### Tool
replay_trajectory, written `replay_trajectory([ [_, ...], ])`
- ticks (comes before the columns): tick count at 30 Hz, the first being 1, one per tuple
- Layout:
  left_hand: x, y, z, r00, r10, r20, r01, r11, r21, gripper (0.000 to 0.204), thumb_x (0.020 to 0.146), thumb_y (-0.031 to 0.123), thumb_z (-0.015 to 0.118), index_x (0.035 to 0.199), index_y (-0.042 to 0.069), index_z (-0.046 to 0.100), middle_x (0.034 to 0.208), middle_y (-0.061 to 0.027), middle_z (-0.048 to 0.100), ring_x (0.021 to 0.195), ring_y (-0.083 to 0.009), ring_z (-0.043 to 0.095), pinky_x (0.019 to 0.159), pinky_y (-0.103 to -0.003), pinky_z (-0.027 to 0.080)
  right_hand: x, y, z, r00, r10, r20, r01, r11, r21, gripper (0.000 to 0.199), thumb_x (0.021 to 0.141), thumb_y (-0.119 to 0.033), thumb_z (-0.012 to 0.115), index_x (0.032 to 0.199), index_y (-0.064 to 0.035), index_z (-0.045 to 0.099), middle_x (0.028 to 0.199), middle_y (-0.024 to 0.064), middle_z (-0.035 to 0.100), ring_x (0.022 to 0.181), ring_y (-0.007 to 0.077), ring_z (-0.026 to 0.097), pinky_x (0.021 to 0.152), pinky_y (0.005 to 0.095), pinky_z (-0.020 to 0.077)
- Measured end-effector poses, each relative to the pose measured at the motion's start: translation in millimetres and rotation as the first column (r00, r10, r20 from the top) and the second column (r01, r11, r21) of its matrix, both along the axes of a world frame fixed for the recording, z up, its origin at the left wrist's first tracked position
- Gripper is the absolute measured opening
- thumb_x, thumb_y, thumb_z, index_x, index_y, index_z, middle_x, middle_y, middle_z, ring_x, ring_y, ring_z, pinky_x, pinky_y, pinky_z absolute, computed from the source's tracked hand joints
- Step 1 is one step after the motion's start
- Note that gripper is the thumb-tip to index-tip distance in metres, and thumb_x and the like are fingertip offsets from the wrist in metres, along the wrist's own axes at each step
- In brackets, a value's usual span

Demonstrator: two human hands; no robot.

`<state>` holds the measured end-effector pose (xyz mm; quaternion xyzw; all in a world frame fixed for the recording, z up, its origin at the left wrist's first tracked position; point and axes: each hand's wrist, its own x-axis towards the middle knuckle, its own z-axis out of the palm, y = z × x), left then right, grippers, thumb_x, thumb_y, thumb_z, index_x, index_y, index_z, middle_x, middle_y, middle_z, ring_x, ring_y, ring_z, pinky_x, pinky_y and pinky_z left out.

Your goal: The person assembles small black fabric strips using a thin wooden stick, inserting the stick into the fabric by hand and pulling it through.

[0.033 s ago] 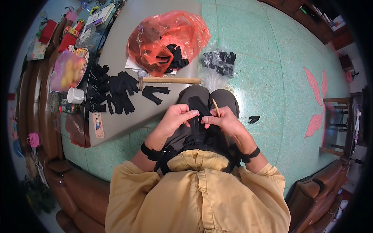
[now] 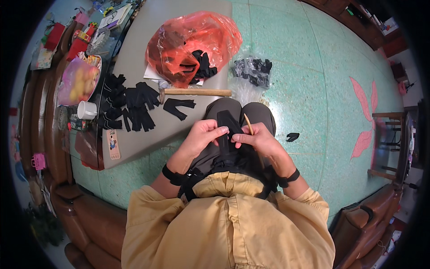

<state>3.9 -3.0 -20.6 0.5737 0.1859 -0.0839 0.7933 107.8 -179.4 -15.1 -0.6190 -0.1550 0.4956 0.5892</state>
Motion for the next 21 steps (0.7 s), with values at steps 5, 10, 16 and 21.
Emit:
replay_trajectory([
  [5, -2, 0, -12, 0.973, 0.197, 0.117, -0.202, 0.979, 0.038, 0.015, 0.088, 0.017, 0.058, 0.084, 0.002, 0.06, 0.077, -0.0043, 0.063, 0.064, -0.0069, 0.056, 0.057, -0.02, 0.044, -4, -1, 21, 0.93, -0.356, 0.088, 0.365, 0.923, -0.123, 0.017, 0.089, -0.019, 0.056, 0.089, -0.0033, 0.06, 0.074, -0.0002, 0.059, 0.052, 0.0023, 0.044, 0.048, 0.0173, 0.0334],
  [10, 3, -5, 0, 0.915, 0.403, 0.002, -0.398, 0.906, -0.141, 0.014, 0.089, 0.017, 0.057, 0.084, 0.004, 0.06, 0.081, -0.005, 0.064, 0.068, -0.0075, 0.057, 0.061, -0.021, 0.044, -28, -3, 22, 0.758, -0.322, 0.567, 0.302, 0.944, 0.132, 0.019, 0.088, -0.017, 0.057, 0.087, 0.0012, 0.061, 0.063, 0.0052, 0.059, 0.056, 0.0083, 0.05, 0.053, 0.025, 0.0415],
  [16, 2, -18, 4, 0.898, 0.435, 0.067, -0.424, 0.896, -0.134, 0.013, 0.088, 0.015, 0.058, 0.086, 0.003, 0.061, 0.083, -0.0047, 0.064, 0.064, -0.0055, 0.053, 0.056, -0.02, 0.041, -26, 26, 8, 0.91, -0.096, 0.403, 0.133, 0.989, -0.063, 0.023, 0.086, -0.022, 0.061, 0.083, 0.001, 0.06, 0.058, 0.003, 0.051, 0.055, 0.0078, 0.048, 0.052, 0.0254, 0.0407],
  [21, 1, -15, -9, 0.903, 0.426, 0.063, -0.414, 0.899, -0.143, 0.011, 0.087, 0.015, 0.06, 0.084, 0.004, 0.061, 0.078, -0.0023, 0.061, 0.063, -0.0047, 0.052, 0.054, -0.018, 0.04, -33, 31, 6, 0.965, -0.128, 0.23, 0.135, 0.991, -0.012, 0.023, 0.088, -0.02, 0.059, 0.079, 0.0005, 0.058, 0.063, 0.0001, 0.052, 0.058, 0.0062, 0.048, 0.052, 0.0236, 0.0435],
])
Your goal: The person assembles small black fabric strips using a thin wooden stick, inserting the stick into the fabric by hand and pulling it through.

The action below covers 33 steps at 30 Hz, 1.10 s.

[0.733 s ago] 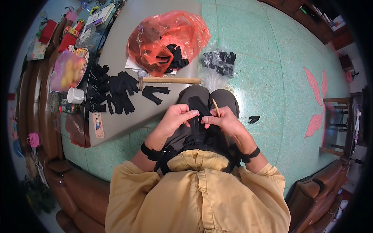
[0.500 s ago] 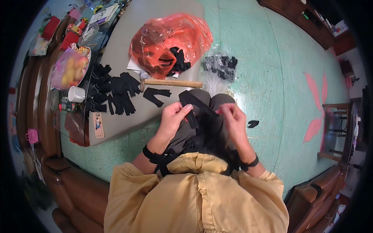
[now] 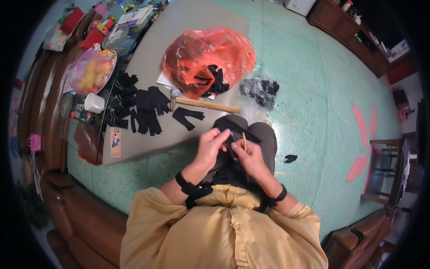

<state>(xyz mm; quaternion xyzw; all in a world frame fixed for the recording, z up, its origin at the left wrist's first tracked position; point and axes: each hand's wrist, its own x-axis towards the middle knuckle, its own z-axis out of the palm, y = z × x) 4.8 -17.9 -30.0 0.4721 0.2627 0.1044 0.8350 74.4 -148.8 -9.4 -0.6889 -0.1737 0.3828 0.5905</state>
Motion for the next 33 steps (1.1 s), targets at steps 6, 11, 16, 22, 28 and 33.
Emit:
replay_trajectory([
  [6, -2, 5, -5, 0.996, -0.073, 0.042, 0.071, 0.996, 0.051, 0.01, 0.085, 0.013, 0.062, 0.082, 0.004, 0.06, 0.076, -0.0001, 0.06, 0.065, -0.0048, 0.053, 0.055, -0.019, 0.041, 0, 2, -6, 0.995, 0.01, -0.101, -0.015, 0.999, -0.053, 0.022, 0.088, -0.02, 0.059, 0.08, 0.0, 0.059, 0.066, -0.0017, 0.051, 0.059, 0.0054, 0.048, 0.053, 0.0226, 0.0461],
  [11, 2, 26, -16, 0.98, 0.18, -0.083, -0.171, 0.98, 0.099, 0.029, 0.083, 0.02, 0.066, 0.061, 0.012, 0.05, 0.061, 0.0046, 0.051, 0.052, -0.0024, 0.044, 0.045, -0.019, 0.036, 2, 1, -16, 0.984, 0.174, -0.04, -0.176, 0.982, -0.072, 0.018, 0.087, -0.016, 0.06, 0.082, 0.0013, 0.06, 0.062, 0.0, 0.056, 0.058, 0.0061, 0.051, 0.054, 0.0222, 0.0421],
  [16, -1, 104, -48, 0.911, 0.406, -0.076, -0.383, 0.899, 0.21, 0.016, 0.084, 0.023, 0.065, 0.075, 0.011, 0.057, 0.068, 0.0047, 0.055, 0.054, -0.0031, 0.046, 0.045, -0.018, 0.036, 36, -28, -14, 0.993, 0.095, -0.067, -0.099, 0.993, -0.058, 0.014, 0.084, -0.013, 0.062, 0.086, 0.0014, 0.062, 0.066, 0.0056, 0.061, 0.06, 0.0091, 0.054, 0.058, 0.0252, 0.0434],
  [22, -4, 152, -77, 0.839, 0.517, -0.171, -0.245, 0.639, 0.729, 0.034, 0.081, 0.026, 0.066, 0.104, 0.002, 0.056, 0.086, -0.0024, 0.062, 0.074, -0.0116, 0.057, 0.067, -0.026, 0.047, 21, -42, -31, 0.719, 0.63, 0.294, -0.393, 0.717, -0.575, 0.031, 0.075, -0.028, 0.069, 0.095, -0.0063, 0.061, 0.08, 0.0148, 0.063, 0.081, 0.035, 0.06, 0.069, 0.0408, 0.0475],
  [28, -16, 76, -48, 0.899, -0.325, -0.293, 0.427, 0.799, 0.423, 0.017, 0.089, 0.016, 0.053, 0.098, 0.005, 0.062, 0.08, 0.0002, 0.063, 0.07, -0.0059, 0.057, 0.058, -0.019, 0.044, 13, -45, -60, 0.609, 0.68, 0.408, -0.373, 0.7, -0.609, 0.02, 0.072, -0.012, 0.064, 0.09, -0.0041, 0.06, 0.077, 0.0175, 0.061, 0.079, 0.0354, 0.059, 0.068, 0.041, 0.0472],
  [33, -35, 35, -31, 0.733, -0.601, -0.32, 0.68, 0.664, 0.311, 0.022, 0.088, 0.014, 0.057, 0.104, 0.0, 0.059, 0.088, -0.0043, 0.063, 0.078, -0.0082, 0.057, 0.071, -0.023, 0.047, 28, -40, -22, 0.826, 0.537, 0.168, -0.414, 0.782, -0.466, 0.018, 0.072, -0.006, 0.062, 0.088, -0.0009, 0.057, 0.073, 0.0179, 0.059, 0.067, 0.0318, 0.058, 0.062, 0.0368, 0.0445],
])
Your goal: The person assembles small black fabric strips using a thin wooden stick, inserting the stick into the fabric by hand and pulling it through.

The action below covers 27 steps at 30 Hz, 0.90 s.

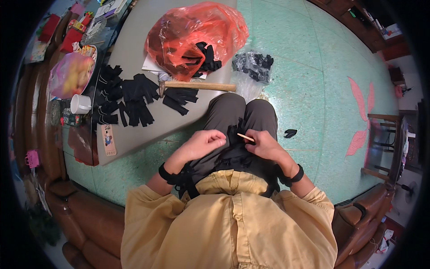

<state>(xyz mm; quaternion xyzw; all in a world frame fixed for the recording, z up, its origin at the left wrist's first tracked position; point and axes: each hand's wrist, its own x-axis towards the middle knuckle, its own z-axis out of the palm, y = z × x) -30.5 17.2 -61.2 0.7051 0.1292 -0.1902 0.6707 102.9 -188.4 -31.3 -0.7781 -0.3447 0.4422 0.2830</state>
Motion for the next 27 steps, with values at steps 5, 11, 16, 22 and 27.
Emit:
replay_trajectory([
  [5, -7, -13, 5, 0.99, -0.084, 0.115, 0.066, 0.985, 0.157, 0.032, 0.084, 0.018, 0.063, 0.108, -0.001, 0.055, 0.09, -0.0093, 0.063, 0.077, -0.0118, 0.06, 0.069, -0.026, 0.048, 3, -7, 3, 0.963, -0.242, -0.122, 0.254, 0.962, 0.095, 0.014, 0.079, -0.006, 0.064, 0.086, -0.0032, 0.053, 0.071, 0.0002, 0.053, 0.065, 0.0077, 0.045, 0.057, 0.0246, 0.0388],
  [11, 0, -12, 4, 0.934, 0.355, 0.04, -0.305, 0.852, -0.425, 0.033, 0.083, 0.0, 0.059, 0.115, 0.0, 0.051, 0.093, -0.0027, 0.059, 0.077, -0.0074, 0.057, 0.064, -0.02, 0.047, 6, -5, 2, 0.943, -0.298, -0.149, 0.315, 0.943, 0.109, 0.017, 0.077, -0.007, 0.067, 0.084, -0.0047, 0.052, 0.069, -0.0041, 0.045, 0.066, 0.0057, 0.04, 0.058, 0.0219, 0.0368],
  [16, 6, -7, 6, 0.869, 0.493, -0.047, -0.472, 0.795, -0.382, 0.027, 0.086, 0.006, 0.057, 0.112, 0.0, 0.056, 0.094, -0.0022, 0.06, 0.077, -0.0063, 0.055, 0.064, -0.021, 0.047, -1, 5, 13, 0.988, -0.139, -0.069, 0.144, 0.987, 0.076, 0.021, 0.073, -0.008, 0.07, 0.081, -0.002, 0.052, 0.067, 0.0026, 0.046, 0.065, 0.0089, 0.042, 0.057, 0.0254, 0.0383],
  [22, 8, -7, 19, 0.814, 0.579, -0.049, -0.565, 0.77, -0.296, 0.022, 0.087, 0.007, 0.057, 0.107, -0.001, 0.058, 0.091, -0.003, 0.06, 0.076, -0.0067, 0.056, 0.06, -0.022, 0.053, -6, 11, 31, 0.951, -0.178, 0.254, 0.102, 0.952, 0.288, 0.02, 0.082, -0.019, 0.062, 0.083, -0.001, 0.054, 0.078, 0.015, 0.056, 0.069, 0.0316, 0.056, 0.06, 0.0393, 0.0448],
  [27, 10, -15, 17, 0.76, 0.648, -0.049, -0.614, 0.691, -0.382, 0.018, 0.087, 0.002, 0.055, 0.104, -0.003, 0.057, 0.092, -0.005, 0.059, 0.078, -0.0086, 0.058, 0.064, -0.023, 0.056, -29, 13, 44, 0.9, -0.029, 0.436, -0.113, 0.948, 0.297, 0.016, 0.087, -0.017, 0.053, 0.08, -0.0025, 0.053, 0.07, 0.0165, 0.055, 0.063, 0.0365, 0.055, 0.054, 0.0437, 0.045],
])
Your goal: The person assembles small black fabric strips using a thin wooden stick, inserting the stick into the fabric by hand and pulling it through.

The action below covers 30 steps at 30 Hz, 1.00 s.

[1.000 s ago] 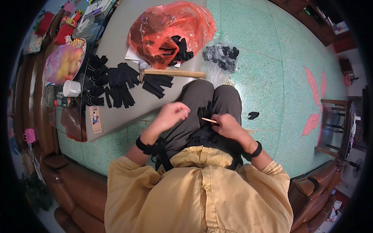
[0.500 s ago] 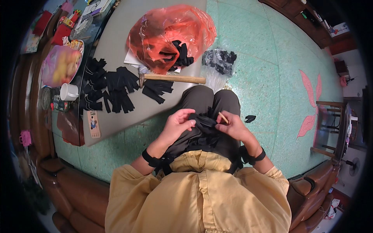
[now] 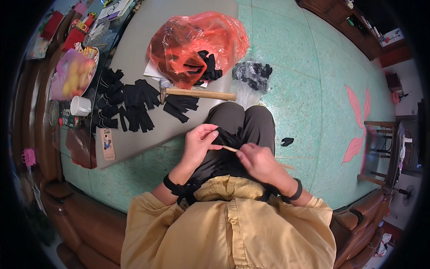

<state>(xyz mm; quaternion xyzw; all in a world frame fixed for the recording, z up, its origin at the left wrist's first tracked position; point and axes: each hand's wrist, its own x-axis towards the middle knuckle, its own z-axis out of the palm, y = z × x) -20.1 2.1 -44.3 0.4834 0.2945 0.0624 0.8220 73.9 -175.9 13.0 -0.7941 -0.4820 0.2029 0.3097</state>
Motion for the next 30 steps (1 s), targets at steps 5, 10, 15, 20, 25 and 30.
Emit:
replay_trajectory([
  [5, 2, -11, 6, 0.997, -0.035, 0.067, 0.036, 0.999, -0.011, 0.017, 0.087, 0.002, 0.055, 0.103, -0.005, 0.057, 0.096, -0.0063, 0.059, 0.084, -0.0109, 0.059, 0.077, -0.029, 0.055, 2, -2, -23, 0.979, -0.179, 0.101, 0.179, 0.984, 0.011, 0.02, 0.086, -0.016, 0.056, 0.074, -0.0022, 0.051, 0.063, 0.0164, 0.054, 0.054, 0.0372, 0.054, 0.048, 0.0434, 0.0435],
  [10, 6, -16, 21, 0.997, -0.044, 0.063, 0.042, 0.999, 0.027, 0.018, 0.088, 0.005, 0.055, 0.103, -0.005, 0.059, 0.093, -0.0067, 0.06, 0.083, -0.0107, 0.059, 0.077, -0.028, 0.054, -5, 1, -26, 0.97, -0.226, 0.086, 0.212, 0.967, 0.143, 0.024, 0.084, -0.017, 0.06, 0.069, -0.0016, 0.051, 0.062, 0.0161, 0.053, 0.054, 0.0373, 0.053, 0.047, 0.042, 0.0429],
  [15, 8, -16, 35, 0.997, -0.064, 0.053, 0.059, 0.994, 0.092, 0.018, 0.088, 0.006, 0.056, 0.101, -0.006, 0.06, 0.091, -0.0069, 0.06, 0.079, -0.0099, 0.059, 0.072, -0.026, 0.055, -3, 3, -25, 0.942, -0.329, -0.067, 0.335, 0.908, 0.251, 0.023, 0.084, -0.015, 0.061, 0.069, -0.001, 0.052, 0.061, 0.0164, 0.052, 0.053, 0.0362, 0.053, 0.045, 0.041, 0.0413],
  [20, 16, -22, 36, 0.994, -0.025, 0.108, -0.001, 0.972, 0.236, 0.019, 0.089, 0.007, 0.055, 0.101, -0.007, 0.058, 0.089, -0.0081, 0.061, 0.074, -0.0106, 0.06, 0.067, -0.026, 0.056, 4, 14, -22, 0.942, -0.314, -0.116, 0.334, 0.894, 0.299, 0.026, 0.085, -0.017, 0.061, 0.068, 0.0003, 0.054, 0.06, 0.0171, 0.052, 0.05, 0.0332, 0.05, 0.045, 0.0364, 0.0397],
  [25, 27, -27, 37, 0.987, 0.084, 0.138, -0.133, 0.906, 0.402, 0.017, 0.088, 0.008, 0.057, 0.095, -0.008, 0.059, 0.082, -0.0064, 0.062, 0.063, -0.01, 0.06, 0.06, -0.023, 0.054, 14, 21, -21, 0.474, -0.298, -0.829, 0.492, 0.87, -0.031, 0.027, 0.087, -0.02, 0.059, 0.072, 0.0017, 0.059, 0.051, 0.0114, 0.047, 0.046, 0.0135, 0.044, 0.044, 0.0303, 0.036],
  [30, 32, -6, 43, 0.991, 0.037, 0.126, -0.066, 0.969, 0.239, 0.016, 0.088, 0.011, 0.058, 0.095, -0.003, 0.062, 0.085, -0.0054, 0.062, 0.069, -0.0083, 0.058, 0.058, -0.021, 0.051, 12, 23, -21, 0.833, -0.261, -0.488, 0.42, 0.872, 0.251, 0.03, 0.088, -0.022, 0.058, 0.068, -0.0002, 0.058, 0.051, 0.0112, 0.048, 0.043, 0.0166, 0.044, 0.044, 0.0294, 0.0363],
])
